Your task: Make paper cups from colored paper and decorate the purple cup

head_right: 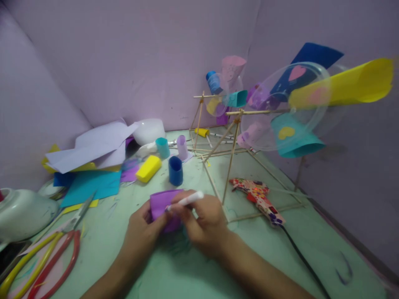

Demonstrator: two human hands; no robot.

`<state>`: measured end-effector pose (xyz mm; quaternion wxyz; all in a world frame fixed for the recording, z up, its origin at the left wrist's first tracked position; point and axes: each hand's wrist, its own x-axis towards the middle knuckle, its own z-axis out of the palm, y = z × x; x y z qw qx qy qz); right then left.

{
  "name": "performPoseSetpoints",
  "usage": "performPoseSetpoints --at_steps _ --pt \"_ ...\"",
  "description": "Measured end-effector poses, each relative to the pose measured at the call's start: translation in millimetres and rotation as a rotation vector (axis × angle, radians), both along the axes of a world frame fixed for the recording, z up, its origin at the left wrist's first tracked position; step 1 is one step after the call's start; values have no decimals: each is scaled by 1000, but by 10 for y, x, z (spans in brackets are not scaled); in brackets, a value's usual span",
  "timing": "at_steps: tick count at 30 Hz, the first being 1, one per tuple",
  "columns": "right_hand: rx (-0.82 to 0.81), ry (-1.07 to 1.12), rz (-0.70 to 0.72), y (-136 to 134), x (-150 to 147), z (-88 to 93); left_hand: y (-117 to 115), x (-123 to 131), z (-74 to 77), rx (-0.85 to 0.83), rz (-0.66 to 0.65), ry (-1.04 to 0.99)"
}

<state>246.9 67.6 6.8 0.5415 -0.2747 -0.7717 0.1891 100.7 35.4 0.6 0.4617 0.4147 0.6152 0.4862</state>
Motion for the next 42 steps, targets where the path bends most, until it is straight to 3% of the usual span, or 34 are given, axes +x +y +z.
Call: performPoseSetpoints --at_steps 16,26,33,42 --pt "3 19 -65 22 -15 -66 -2 -2 -11 8 -4 15" --pt "-130 163 -89 11 -2 -74 -7 22 -10 -23 2 13" --pt "-23 75 -73 21 -20 -58 -1 15 -5 9 15 26" --pt "-59 53 -77 8 -19 -45 -30 60 41 35 63 2"
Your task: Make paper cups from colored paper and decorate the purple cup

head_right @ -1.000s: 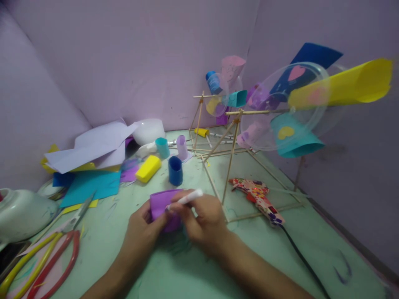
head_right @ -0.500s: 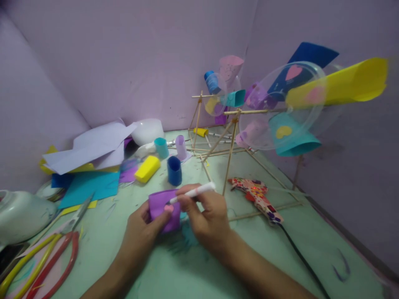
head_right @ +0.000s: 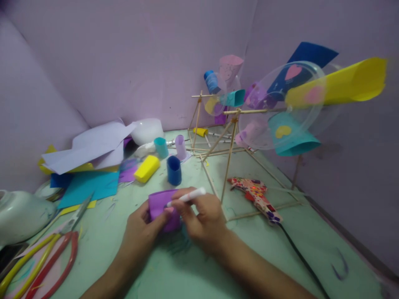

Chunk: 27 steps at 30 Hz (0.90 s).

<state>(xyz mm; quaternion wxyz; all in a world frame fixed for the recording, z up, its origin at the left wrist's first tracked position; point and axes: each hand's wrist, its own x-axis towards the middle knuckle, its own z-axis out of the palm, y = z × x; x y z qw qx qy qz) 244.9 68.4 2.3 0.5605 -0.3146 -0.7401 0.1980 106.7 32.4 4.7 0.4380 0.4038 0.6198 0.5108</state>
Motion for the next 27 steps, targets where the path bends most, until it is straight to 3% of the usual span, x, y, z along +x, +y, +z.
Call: performPoseSetpoints --at_steps 17,22,25,27 --pt "6 -37 34 10 -2 9 26 -30 -34 -14 -54 -38" --pt "-146 183 75 -7 -20 -3 16 -20 -26 -10 -24 -16" --pt "-271 428 7 1 -40 -10 21 -34 -35 -37 -16 -38" --pt "-404 459 -36 20 -56 -22 27 -54 -42 -49 -7 -61"
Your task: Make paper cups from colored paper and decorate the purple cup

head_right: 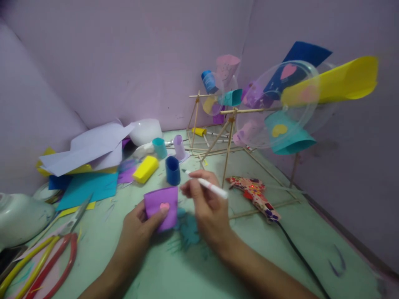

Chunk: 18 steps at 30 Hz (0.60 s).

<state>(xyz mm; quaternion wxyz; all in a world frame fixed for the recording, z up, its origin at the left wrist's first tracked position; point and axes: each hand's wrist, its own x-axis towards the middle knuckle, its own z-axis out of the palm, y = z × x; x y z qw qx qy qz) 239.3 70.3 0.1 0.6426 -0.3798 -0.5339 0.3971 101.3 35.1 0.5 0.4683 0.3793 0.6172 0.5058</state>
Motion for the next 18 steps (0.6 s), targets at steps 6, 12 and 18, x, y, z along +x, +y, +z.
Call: performPoseSetpoints --at_steps 6,12,18 --pt "-381 -66 272 27 -81 -8 -1 -43 -22 14 -20 12" --pt "-398 -201 269 4 -100 -5 -11 -32 -30 25 -43 10" --pt "-377 -183 284 6 -81 -42 -1 -45 -62 24 -51 0"
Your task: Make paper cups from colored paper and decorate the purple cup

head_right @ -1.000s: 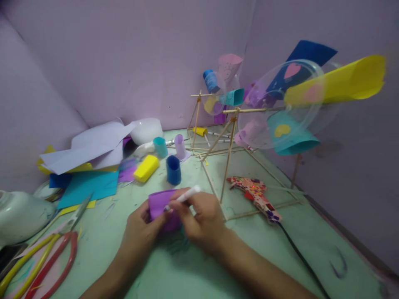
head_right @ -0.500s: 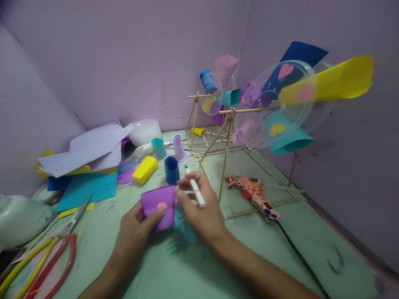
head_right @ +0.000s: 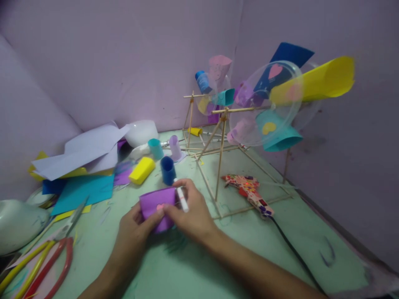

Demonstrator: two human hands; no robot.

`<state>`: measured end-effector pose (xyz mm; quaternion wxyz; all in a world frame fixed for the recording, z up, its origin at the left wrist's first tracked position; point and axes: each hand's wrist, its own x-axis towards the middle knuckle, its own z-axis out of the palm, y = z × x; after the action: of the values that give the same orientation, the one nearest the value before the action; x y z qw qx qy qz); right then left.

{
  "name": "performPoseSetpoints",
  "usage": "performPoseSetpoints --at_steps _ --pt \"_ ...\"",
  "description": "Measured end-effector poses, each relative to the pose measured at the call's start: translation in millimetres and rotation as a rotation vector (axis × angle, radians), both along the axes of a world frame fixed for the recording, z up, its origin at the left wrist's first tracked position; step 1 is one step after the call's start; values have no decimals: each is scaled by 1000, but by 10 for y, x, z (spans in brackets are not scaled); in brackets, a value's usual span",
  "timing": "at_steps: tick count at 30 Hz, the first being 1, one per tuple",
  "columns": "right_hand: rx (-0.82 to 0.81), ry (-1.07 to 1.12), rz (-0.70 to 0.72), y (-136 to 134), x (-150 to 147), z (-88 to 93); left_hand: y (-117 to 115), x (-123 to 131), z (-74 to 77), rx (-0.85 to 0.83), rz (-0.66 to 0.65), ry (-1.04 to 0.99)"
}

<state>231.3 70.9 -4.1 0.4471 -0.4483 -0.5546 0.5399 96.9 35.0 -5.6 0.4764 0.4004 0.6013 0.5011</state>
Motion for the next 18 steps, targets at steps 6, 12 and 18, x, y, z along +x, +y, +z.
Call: performPoseSetpoints --at_steps 6,12,18 --pt "-30 80 15 -15 -7 -6 -5 0 -3 -17 -11 -51" --pt "6 -4 17 -6 27 26 -4 -37 109 -25 -62 -149" --pt "89 -41 105 -37 20 19 43 -160 170 -91 -141 16"
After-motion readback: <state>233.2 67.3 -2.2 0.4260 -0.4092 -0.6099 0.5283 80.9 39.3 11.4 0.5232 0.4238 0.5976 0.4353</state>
